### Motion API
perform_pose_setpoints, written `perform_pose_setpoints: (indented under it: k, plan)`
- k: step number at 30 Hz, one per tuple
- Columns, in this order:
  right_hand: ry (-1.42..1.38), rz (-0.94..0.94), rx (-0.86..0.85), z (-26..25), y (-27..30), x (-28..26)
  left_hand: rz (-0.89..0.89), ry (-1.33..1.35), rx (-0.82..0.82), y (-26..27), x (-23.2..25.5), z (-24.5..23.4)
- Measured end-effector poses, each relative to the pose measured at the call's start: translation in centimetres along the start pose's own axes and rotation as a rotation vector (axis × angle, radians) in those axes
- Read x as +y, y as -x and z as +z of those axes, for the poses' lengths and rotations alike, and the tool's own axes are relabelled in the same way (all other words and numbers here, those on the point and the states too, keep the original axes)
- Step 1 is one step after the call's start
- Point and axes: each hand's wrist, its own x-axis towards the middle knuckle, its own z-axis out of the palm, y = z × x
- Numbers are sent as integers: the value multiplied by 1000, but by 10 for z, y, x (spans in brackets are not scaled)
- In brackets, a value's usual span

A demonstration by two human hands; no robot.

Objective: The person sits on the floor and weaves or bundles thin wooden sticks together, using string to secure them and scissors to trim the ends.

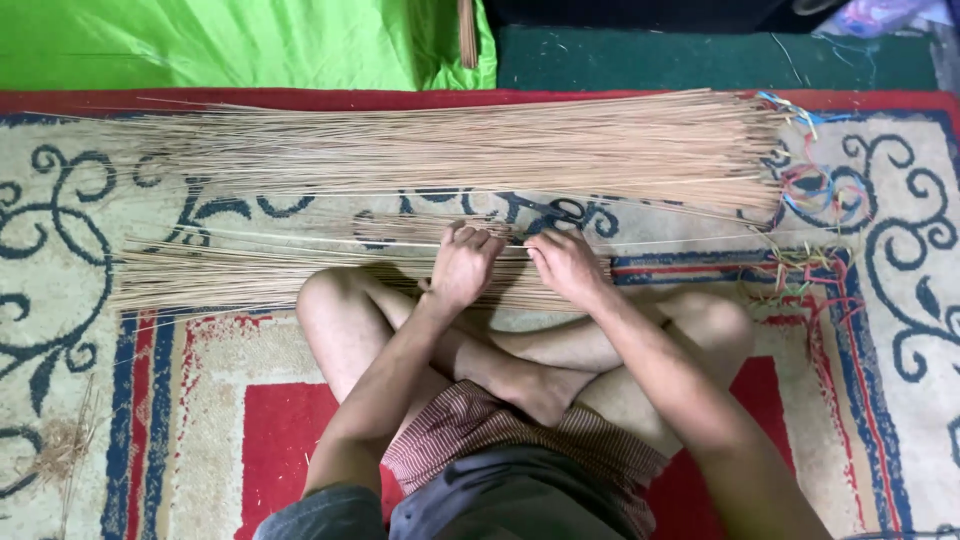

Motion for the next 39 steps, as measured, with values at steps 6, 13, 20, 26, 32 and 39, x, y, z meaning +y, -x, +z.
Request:
perform_pose_setpoints:
  k: [6,13,20,26,32,39]
  plan:
    - [13,235,-60,-47,77,42,-38,-105,-159,17,-27,-36]
    - [62,310,-26,-81,103,32,-46,-144,-95,39,-36,-8]
    - [7,248,-12,-32,76,17,16,20,-224,-6,64,1]
    - [5,234,2,-24,83,27,34,-9,-187,-13,59,9]
    - [56,339,-39,-70,111,51,-45,-124,-224,25,-16,10]
    - [-3,373,-76,-42,100,40,-76,-71,-287,23,-4,11]
